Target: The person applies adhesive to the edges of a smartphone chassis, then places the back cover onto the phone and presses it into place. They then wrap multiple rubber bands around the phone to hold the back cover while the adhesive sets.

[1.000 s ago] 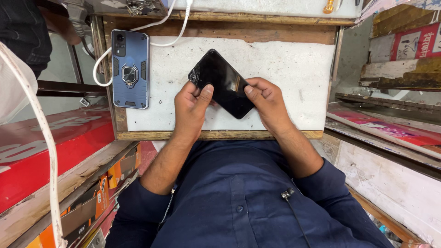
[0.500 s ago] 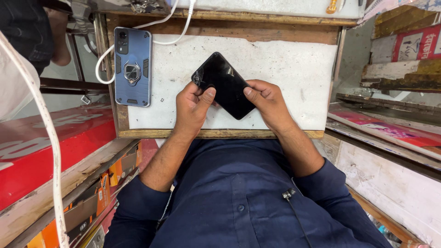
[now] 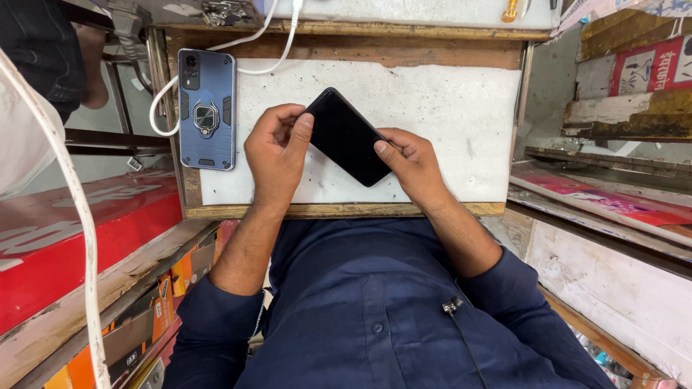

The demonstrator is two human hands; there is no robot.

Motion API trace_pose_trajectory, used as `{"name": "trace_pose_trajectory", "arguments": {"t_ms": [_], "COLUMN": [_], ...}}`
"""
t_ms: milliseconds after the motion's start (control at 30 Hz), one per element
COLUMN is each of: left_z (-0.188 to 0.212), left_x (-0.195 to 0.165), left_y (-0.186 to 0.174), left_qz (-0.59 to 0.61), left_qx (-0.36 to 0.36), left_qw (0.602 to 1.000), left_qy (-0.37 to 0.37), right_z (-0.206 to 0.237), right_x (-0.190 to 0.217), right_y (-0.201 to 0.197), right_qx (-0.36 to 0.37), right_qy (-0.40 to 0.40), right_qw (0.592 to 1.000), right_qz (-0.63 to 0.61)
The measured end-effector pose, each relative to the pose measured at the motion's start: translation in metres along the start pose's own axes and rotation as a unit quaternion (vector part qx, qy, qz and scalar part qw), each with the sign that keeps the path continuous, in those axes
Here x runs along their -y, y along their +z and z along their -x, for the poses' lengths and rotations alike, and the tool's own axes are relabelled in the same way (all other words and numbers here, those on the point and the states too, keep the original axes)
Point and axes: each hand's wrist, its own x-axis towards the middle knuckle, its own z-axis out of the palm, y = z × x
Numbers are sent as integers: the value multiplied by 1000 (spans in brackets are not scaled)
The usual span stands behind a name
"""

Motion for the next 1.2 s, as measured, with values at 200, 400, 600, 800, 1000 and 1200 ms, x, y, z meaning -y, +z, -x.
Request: {"name": "trace_pose_trajectory", "arguments": {"t_ms": [200, 400, 600, 800, 1000, 1200], "left_z": [3, -1, -11, -15, -4, -1], "left_x": [-6, -3, 8, -1, -20, -37], "left_y": [-1, -8, -22, -55, -53, -33], "left_qz": [-139, -192, 12, -127, -389, -191], "left_qx": [-36, -29, -79, -148, -131, 10], "left_qw": [980, 973, 995, 973, 911, 974], "left_qy": [136, 125, 54, 124, -27, 123], "right_z": [3, 4, 4, 6, 6, 9], "right_x": [-6, -9, -14, -17, -14, -20], "right_y": [0, 1, -2, -5, -7, -9], "right_qx": [-2, -2, -13, -10, 2, 1], "right_qy": [-12, -12, -31, -23, -41, -50], "right_qw": [1000, 999, 999, 997, 999, 998], "right_qz": [1, -34, -6, -78, -2, -24]}}
